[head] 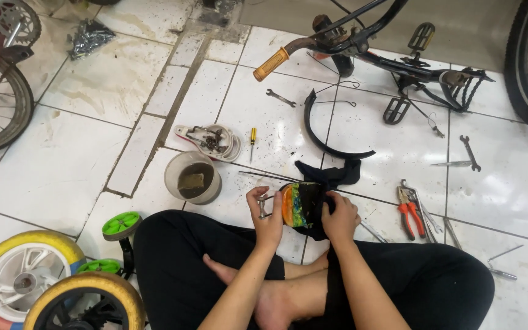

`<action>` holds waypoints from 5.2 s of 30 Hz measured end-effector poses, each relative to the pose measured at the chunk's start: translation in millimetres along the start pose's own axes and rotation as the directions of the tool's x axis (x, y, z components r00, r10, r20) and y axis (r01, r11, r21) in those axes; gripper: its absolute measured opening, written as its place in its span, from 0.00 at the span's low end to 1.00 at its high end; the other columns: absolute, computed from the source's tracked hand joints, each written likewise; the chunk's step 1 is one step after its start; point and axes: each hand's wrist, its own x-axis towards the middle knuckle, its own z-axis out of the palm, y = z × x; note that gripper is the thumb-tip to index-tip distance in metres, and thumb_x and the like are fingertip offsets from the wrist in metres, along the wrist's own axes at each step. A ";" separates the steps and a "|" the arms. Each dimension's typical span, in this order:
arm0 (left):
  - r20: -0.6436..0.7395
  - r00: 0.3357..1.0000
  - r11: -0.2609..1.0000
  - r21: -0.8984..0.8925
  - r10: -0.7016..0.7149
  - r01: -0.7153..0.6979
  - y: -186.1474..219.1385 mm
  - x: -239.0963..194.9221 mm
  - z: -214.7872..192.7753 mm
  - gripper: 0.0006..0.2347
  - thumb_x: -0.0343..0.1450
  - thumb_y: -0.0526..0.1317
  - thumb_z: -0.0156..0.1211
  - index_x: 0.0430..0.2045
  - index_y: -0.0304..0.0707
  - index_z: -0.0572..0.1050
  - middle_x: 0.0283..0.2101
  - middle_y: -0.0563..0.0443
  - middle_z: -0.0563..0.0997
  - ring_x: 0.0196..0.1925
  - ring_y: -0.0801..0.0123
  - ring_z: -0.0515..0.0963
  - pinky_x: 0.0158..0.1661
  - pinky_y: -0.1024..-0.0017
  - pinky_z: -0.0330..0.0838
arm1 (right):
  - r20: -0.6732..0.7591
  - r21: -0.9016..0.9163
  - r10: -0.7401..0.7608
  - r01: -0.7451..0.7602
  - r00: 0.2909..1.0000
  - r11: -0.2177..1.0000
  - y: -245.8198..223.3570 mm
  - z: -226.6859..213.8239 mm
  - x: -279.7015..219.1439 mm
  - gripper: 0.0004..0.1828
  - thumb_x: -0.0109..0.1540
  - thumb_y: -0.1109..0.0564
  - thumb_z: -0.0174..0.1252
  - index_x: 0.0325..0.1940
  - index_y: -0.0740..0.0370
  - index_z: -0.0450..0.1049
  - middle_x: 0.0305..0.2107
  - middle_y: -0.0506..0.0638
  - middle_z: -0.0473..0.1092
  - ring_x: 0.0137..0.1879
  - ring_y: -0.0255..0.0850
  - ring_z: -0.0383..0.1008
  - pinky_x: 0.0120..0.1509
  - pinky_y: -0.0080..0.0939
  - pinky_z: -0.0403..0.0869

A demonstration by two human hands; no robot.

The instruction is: The person sits on the floor and wipes a small metal part with a black cloth. They then pick up a colorful bicycle seat and wipe it thoroughly with the cloth, turning it over to clean different sides.

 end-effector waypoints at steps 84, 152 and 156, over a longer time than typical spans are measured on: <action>0.144 0.850 0.667 -0.558 -0.507 0.493 31.5 67.9 1.2 0.24 0.72 0.53 0.60 0.55 0.34 0.73 0.55 0.39 0.78 0.60 0.54 0.78 0.56 0.58 0.74 | -0.552 -0.051 -0.657 0.765 0.514 0.642 -143.2 -60.0 -7.6 0.17 0.61 0.67 0.61 0.54 0.63 0.77 0.42 0.53 0.72 0.50 0.52 0.77 0.54 0.45 0.77; 0.591 0.784 0.977 0.194 -0.190 0.091 71.3 72.4 -28.9 0.31 0.66 0.51 0.69 0.58 0.32 0.65 0.49 0.32 0.79 0.55 0.44 0.81 0.59 0.51 0.69 | 0.154 0.861 0.105 -0.186 0.982 0.473 -106.0 -77.9 -6.6 0.22 0.70 0.42 0.57 0.35 0.63 0.72 0.19 0.49 0.71 0.24 0.37 0.73 0.27 0.35 0.73; 0.591 0.806 0.898 0.352 0.006 -0.265 64.6 56.5 -17.8 0.30 0.65 0.45 0.71 0.58 0.27 0.66 0.37 0.37 0.85 0.51 0.45 0.82 0.70 0.47 0.47 | 0.184 0.897 0.129 -0.220 0.974 0.383 -96.3 -75.1 -5.7 0.28 0.72 0.33 0.49 0.39 0.61 0.70 0.23 0.48 0.69 0.29 0.40 0.76 0.34 0.37 0.76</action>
